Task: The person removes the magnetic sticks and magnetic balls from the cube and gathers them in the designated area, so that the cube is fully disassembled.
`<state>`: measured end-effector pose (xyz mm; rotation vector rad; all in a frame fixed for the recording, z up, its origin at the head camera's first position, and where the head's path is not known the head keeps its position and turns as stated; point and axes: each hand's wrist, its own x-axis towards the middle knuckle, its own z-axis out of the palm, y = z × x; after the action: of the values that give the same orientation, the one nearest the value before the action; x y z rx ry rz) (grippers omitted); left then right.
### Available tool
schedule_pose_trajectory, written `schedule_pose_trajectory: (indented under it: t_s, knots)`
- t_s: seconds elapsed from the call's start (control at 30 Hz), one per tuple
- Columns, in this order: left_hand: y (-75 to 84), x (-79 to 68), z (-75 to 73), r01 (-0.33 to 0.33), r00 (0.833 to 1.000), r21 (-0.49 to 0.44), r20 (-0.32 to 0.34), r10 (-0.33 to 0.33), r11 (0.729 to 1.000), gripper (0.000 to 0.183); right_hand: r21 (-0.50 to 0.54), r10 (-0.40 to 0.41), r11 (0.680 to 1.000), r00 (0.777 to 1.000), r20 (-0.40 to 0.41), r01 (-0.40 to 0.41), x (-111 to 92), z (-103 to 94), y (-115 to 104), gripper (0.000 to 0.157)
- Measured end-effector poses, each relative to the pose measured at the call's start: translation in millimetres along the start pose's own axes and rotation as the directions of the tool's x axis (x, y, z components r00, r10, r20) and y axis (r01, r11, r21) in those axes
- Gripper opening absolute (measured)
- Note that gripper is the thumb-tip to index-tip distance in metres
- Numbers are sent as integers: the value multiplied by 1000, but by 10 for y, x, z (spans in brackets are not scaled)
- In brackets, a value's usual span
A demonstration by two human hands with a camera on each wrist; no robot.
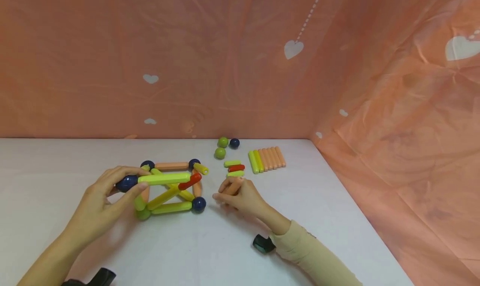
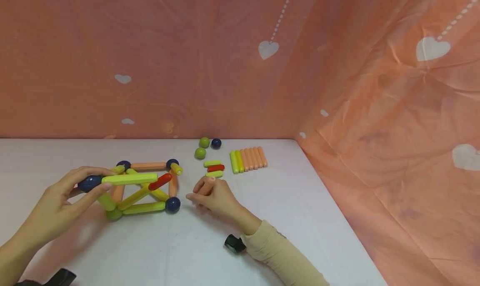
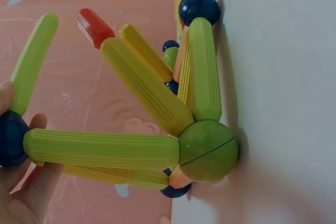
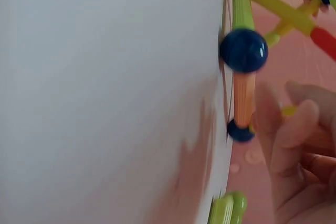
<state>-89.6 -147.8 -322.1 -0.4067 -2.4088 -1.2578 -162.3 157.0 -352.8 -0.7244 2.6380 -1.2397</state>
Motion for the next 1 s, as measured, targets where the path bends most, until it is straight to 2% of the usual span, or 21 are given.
schedule_pose_trajectory:
  t_s: [0.13,0.3,0.47,0.67,0.83,1.0]
  knots:
    - [3,-1,-4,-13,1000,-2,-3,13,1000,25,38,79,996,996,-28,-78,-65,-104,108,25]
    - [-9,2,-15,-8,1000,5,-1,8,1000,26,151,153,978,987,-49,-144,-128,-224,220,34]
    - [-9,-2,-13,-12,1000,4,-2,12,1000,26,167,157,977,976,-149,-131,-171,-313,323,29]
    - [-6,3,-5,-15,1000,2,-2,15,1000,26,204,157,972,967,-203,-115,-207,-412,408,25]
    - [-16,5,4,-3,1000,10,4,3,1000,26,234,165,968,942,-293,-97,-238,-550,492,25]
    - [-18,8,14,4,1000,15,10,-4,1000,26,290,217,951,900,-378,-107,-246,-711,589,26]
